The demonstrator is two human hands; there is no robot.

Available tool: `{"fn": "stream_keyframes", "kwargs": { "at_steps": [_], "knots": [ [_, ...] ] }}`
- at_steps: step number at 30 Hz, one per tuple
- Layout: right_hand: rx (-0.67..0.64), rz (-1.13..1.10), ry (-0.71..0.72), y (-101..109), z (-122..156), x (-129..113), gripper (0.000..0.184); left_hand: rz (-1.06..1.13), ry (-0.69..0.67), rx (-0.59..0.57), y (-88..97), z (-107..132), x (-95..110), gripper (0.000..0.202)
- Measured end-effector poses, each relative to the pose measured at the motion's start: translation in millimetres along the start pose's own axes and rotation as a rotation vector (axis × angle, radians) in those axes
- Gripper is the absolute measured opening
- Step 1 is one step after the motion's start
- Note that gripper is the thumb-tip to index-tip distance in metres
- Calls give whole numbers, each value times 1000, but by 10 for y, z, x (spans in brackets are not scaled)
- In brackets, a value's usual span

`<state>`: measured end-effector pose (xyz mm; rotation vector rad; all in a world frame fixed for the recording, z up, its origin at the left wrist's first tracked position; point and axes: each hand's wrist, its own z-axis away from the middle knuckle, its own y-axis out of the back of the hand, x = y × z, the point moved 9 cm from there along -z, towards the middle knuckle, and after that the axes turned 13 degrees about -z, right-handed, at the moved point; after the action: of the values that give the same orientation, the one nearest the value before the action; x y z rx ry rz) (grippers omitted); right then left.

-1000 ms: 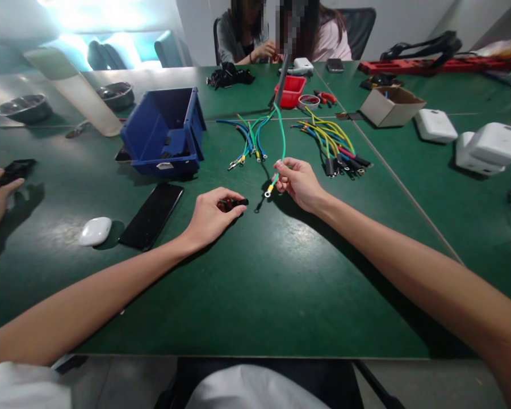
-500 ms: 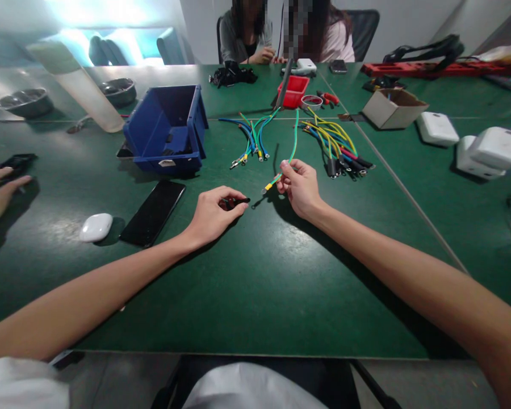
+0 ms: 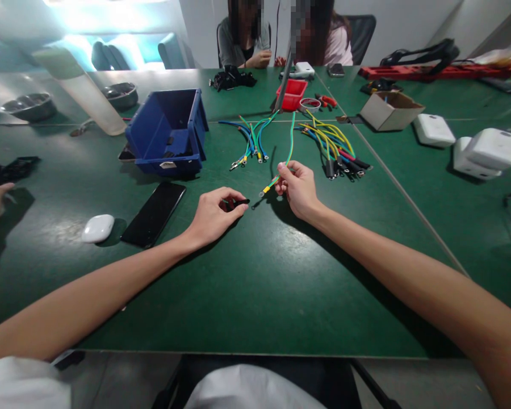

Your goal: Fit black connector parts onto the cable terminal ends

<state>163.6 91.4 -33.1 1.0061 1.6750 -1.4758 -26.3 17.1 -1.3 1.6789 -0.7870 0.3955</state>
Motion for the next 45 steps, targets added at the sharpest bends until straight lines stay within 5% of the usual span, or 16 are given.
{"fn": "stream_keyframes", "kwargs": {
  "at_steps": [45],
  "knots": [
    [-29, 102, 90, -153, 163, -83, 37, -21, -19, -28, -38, 1, 23, 13]
  ]
}}
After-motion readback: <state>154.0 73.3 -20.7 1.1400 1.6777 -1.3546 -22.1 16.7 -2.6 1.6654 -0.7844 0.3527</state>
